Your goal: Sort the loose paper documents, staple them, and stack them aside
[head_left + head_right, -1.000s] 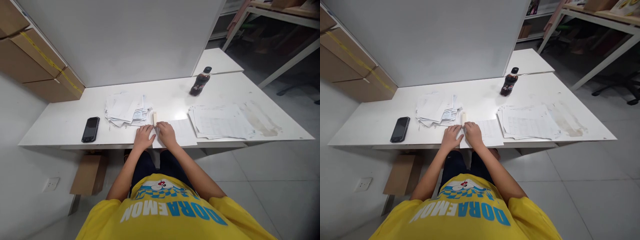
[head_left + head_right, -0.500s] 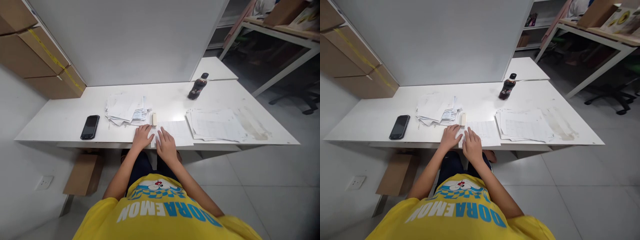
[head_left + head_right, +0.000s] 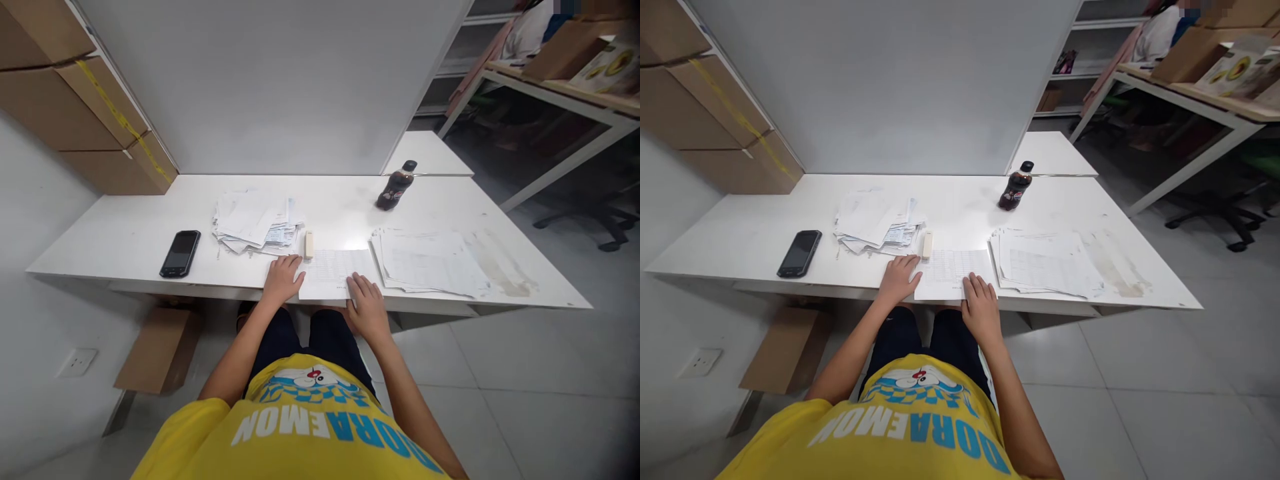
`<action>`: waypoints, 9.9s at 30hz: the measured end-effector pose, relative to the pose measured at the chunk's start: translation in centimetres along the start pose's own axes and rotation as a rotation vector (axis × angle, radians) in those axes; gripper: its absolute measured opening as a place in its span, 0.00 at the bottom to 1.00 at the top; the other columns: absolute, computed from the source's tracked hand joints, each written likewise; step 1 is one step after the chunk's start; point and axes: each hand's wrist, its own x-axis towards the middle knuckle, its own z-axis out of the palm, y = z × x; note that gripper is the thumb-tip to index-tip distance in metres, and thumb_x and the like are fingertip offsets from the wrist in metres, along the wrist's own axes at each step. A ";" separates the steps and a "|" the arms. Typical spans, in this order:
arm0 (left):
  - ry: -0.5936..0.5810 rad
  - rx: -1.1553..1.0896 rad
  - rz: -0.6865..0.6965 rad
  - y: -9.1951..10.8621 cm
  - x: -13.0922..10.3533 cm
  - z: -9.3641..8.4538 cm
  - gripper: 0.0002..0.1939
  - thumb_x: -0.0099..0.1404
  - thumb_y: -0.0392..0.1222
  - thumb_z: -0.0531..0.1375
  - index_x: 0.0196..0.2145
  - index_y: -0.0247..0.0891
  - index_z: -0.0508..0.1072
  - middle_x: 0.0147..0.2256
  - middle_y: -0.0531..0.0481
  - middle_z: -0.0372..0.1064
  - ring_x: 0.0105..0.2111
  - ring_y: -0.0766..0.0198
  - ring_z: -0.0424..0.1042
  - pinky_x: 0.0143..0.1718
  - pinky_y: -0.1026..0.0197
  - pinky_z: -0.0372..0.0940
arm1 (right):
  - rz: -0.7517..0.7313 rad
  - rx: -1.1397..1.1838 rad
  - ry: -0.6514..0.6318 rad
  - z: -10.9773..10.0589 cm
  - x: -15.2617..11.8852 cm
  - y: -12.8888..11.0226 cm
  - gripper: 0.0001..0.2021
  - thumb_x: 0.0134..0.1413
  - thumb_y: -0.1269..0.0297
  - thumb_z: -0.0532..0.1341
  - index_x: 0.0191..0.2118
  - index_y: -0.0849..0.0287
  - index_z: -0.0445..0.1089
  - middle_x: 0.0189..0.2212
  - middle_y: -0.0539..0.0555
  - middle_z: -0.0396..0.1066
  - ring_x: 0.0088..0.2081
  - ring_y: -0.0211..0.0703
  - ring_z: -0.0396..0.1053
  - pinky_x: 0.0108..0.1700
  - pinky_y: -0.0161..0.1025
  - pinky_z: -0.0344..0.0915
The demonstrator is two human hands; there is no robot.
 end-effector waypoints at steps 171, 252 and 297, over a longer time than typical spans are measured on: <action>0.032 -0.573 -0.509 2.5 -2.7 -2.5 0.29 0.64 0.41 0.57 0.62 0.41 0.58 0.39 0.48 0.70 0.28 0.64 0.70 0.33 0.60 0.64 | 0.950 1.152 0.103 -2.4 -0.7 1.4 0.33 0.41 0.55 0.69 0.55 0.58 0.68 0.35 0.57 0.78 0.41 0.55 0.74 0.44 0.53 0.70; -0.096 -0.162 0.089 1.5 0.9 0.3 0.35 0.64 0.29 0.46 0.68 0.39 0.49 0.68 0.48 0.49 0.63 0.53 0.56 0.60 0.49 0.56 | 0.859 0.975 0.162 -1.7 0.5 2.4 0.24 0.47 0.54 0.60 0.50 0.57 0.68 0.39 0.56 0.76 0.41 0.52 0.72 0.43 0.49 0.69; -0.030 -0.169 0.099 1.5 0.8 0.7 0.33 0.64 0.29 0.47 0.67 0.37 0.54 0.67 0.48 0.52 0.63 0.54 0.57 0.61 0.50 0.56 | 0.889 0.998 0.211 -1.0 0.6 2.4 0.26 0.44 0.54 0.61 0.51 0.58 0.66 0.36 0.56 0.75 0.40 0.51 0.71 0.42 0.49 0.69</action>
